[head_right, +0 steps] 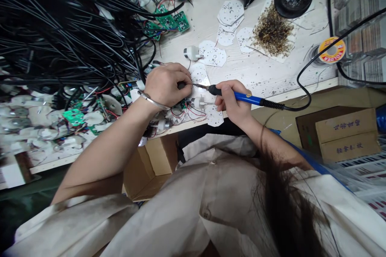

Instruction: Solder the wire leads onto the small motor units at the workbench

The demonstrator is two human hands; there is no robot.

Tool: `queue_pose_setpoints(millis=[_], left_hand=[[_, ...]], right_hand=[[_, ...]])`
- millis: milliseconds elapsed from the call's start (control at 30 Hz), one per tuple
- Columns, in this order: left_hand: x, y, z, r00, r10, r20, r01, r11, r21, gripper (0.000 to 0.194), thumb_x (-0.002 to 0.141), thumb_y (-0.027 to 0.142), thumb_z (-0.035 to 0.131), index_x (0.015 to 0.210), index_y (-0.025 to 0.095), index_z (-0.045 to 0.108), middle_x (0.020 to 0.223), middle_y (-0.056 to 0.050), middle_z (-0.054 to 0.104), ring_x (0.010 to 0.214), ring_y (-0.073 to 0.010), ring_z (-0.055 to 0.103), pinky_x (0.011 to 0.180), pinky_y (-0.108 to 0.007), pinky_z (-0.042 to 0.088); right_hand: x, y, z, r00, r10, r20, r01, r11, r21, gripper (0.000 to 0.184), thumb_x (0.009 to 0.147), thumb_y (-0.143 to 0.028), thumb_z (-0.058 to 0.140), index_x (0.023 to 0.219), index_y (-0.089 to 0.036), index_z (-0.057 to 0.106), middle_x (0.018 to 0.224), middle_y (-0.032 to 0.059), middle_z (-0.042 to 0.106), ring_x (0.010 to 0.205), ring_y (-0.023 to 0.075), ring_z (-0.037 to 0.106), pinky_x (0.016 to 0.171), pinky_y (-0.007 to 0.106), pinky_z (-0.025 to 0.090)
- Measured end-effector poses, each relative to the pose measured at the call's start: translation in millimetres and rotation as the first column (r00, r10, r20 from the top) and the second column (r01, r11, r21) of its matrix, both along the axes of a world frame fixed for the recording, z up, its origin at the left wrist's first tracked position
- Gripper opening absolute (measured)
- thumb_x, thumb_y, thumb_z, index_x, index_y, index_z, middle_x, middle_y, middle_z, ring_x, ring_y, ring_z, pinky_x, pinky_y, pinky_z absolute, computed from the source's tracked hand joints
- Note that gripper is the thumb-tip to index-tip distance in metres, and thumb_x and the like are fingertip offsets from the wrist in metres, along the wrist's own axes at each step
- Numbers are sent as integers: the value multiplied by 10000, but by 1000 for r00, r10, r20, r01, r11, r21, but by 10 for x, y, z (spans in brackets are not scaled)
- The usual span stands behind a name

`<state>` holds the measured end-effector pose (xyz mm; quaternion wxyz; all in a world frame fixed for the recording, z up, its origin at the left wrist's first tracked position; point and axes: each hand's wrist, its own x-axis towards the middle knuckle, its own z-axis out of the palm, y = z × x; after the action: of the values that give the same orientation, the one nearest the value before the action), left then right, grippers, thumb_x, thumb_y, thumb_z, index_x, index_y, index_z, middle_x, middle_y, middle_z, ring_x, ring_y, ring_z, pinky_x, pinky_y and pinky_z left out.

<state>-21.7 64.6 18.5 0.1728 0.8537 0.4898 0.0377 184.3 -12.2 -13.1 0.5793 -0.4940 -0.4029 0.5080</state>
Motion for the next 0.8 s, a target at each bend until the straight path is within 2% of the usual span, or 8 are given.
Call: queue_pose_setpoints(millis=[100,233,400,600,700,800], left_hand=[[1,-1,3,1000,5,3,-5,1000,-10,228,847,203,555,800,158,774,1007,-104,779,966,-279,720,875,-442,553],[0,2,10,1000,1,0,-1,1000,-19,228,843,199,550,809,156,772,1009,-103,777,967,-280,718,884,-446,550],[7,20,13,1000,-7,-25,6,999,-33,240,853,201,541,829,156,775,1015,-104,766,983,-282,709,904,-455,550],[-31,38,106,998,-52,-29,50,997,-66,244,869,229,549,869,160,783,1062,-129,748,1001,-295,698,928,-475,572],[8,89,228,998,-43,-39,43,999,-5,281,924,302,536,929,169,784,1129,-136,737,1016,-296,694,905,-462,575],[169,266,304,1000,-4,0,4,995,95,270,941,319,548,975,195,785,1133,-113,734,1073,-292,683,947,-453,558]], right_hand=[[2,0,-7,1000,-22,-5,22,1000,12,405,948,-639,650,872,-241,664,531,-82,658,346,86,582,347,181,430],[14,-12,-30,993,-122,5,122,992,43,422,956,-677,604,896,-260,628,543,-91,637,349,86,571,347,194,398],[4,-23,-62,978,-204,32,200,976,90,407,992,-659,554,953,-259,616,567,-93,646,381,89,597,375,197,419],[55,-16,35,951,-306,-43,309,941,136,324,1021,-584,535,988,-271,612,619,-71,696,409,126,629,404,239,459],[174,31,57,919,-394,-16,391,906,163,308,1017,-596,523,1006,-298,598,640,-67,678,427,140,636,427,263,476],[283,105,-4,895,-446,-15,442,882,162,317,1009,-608,528,1001,-296,588,629,-70,655,415,141,625,417,257,461]])
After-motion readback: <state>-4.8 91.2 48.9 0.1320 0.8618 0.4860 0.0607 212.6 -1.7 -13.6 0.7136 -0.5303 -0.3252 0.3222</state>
